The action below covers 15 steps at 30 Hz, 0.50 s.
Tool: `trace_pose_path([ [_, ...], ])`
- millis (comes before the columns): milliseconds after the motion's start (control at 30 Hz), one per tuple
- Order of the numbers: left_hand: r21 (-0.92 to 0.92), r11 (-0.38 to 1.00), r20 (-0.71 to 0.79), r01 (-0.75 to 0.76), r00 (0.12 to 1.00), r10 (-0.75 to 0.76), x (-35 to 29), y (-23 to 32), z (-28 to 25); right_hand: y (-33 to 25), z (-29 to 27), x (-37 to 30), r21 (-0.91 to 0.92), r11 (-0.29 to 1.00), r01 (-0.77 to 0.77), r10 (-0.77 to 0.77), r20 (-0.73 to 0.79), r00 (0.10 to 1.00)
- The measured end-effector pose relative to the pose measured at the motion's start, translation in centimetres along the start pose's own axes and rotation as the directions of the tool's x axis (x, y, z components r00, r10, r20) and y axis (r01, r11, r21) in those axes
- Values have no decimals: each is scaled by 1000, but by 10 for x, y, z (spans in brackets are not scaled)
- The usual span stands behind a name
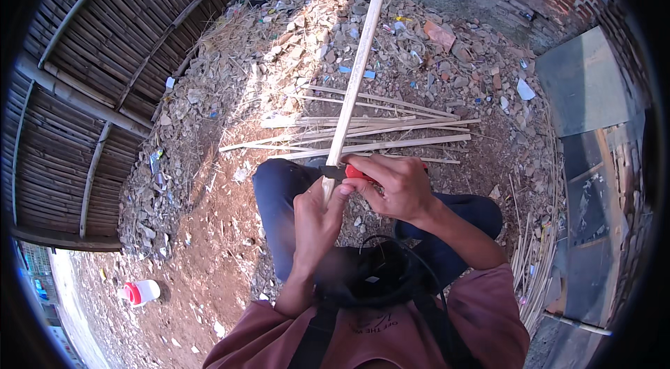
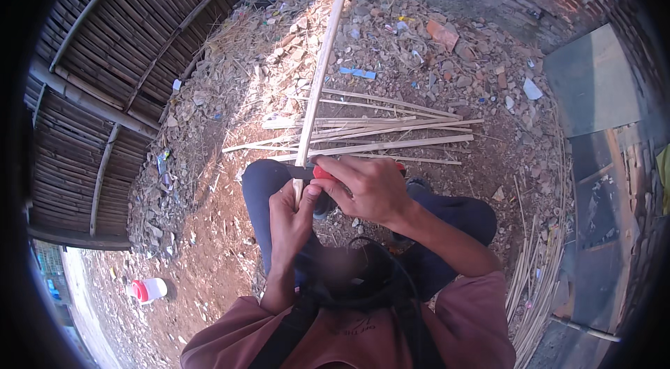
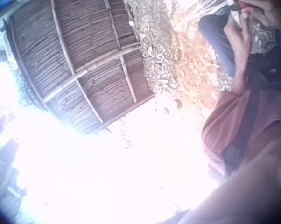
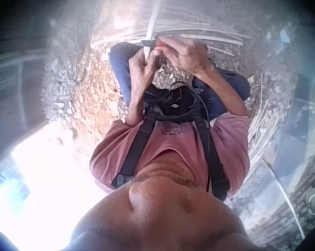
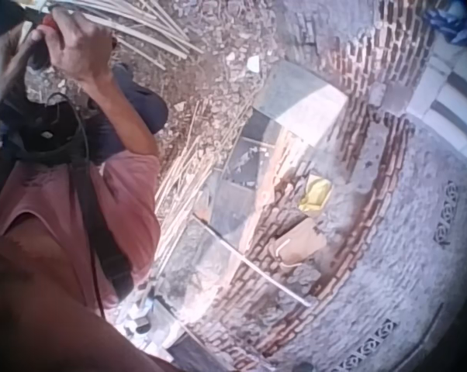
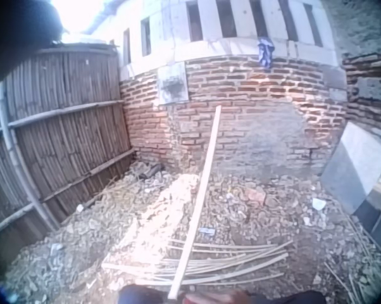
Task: The person whittles a long bamboo strip using a small blade, removing shavings from the edges while holding the strip in their lap.
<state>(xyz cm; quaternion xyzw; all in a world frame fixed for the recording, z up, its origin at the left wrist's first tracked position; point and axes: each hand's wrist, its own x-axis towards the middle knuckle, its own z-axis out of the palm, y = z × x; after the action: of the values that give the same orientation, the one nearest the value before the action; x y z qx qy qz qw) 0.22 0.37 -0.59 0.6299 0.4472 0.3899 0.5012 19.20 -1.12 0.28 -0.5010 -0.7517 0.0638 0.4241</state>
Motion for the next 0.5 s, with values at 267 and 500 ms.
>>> trace_pose_path([
  [267, 68, 997, -24, 35, 999, -33, 3, 10, -3, -10, -1, 0, -165, 986, -11, 2, -54, 999],
  [500, 105, 993, -58, 48, 997, -42, 1, 10, -1, -15, -4, 2, -223, 974, -32, 4, -126, 992],
])
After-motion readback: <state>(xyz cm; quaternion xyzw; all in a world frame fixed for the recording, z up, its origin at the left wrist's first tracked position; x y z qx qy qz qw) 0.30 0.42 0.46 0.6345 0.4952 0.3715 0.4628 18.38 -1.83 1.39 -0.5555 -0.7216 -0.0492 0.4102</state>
